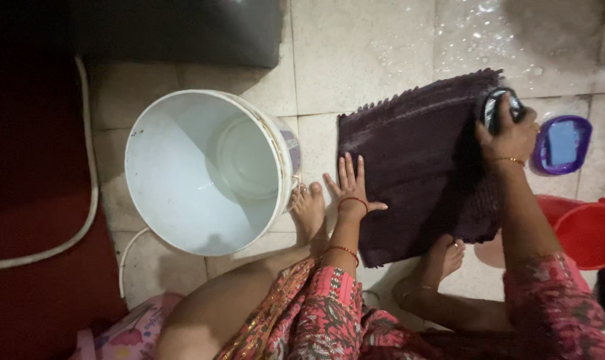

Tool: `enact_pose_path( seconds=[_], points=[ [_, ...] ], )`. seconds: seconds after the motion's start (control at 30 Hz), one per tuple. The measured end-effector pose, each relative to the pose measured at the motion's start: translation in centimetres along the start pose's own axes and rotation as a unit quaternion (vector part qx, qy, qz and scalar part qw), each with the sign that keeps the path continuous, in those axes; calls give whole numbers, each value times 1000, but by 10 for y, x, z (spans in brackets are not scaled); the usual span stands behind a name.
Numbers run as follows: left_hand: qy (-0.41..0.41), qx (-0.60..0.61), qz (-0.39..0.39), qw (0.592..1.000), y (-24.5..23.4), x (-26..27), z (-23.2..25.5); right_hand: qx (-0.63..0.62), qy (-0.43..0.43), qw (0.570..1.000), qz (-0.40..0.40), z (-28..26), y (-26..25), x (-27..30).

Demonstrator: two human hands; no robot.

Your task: The person cleans a mat by hand, applying soap from a blue dish and scrubbing the surface with a handheld brush before rinsing it with water from a red bucket.

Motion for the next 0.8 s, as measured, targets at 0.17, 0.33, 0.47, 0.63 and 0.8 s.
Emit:
enact_pose_path(
  seconds=[0.17,0.33,0.47,0.63,0.8],
  points=[
    [0,1,10,1000,1,2,0,-229,75,967,87,-33,25,12],
    [-2,7,20,1000,1,6,1,-135,-142,978,-71,-156,74,93],
    [5,14,0,1000,1,-1,-1,-77,-95,989,-86,-91,63,62],
    [4,3,-23,1000,-3,3,-2,-66,24,997,-14,-26,25,20],
    [5,5,-32,999,20,0,9,-149,2,987,-60,-123,38,50]
  ],
)
Point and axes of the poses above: each hand's wrist, its own x-axis away from the middle knuckle, its own y-axis out of the palm, z = x × y, the point moved 3 cm from there along -x, towards the middle knuckle, and after that the axes turned 13 degrees about -x, right-handed, at the moved point
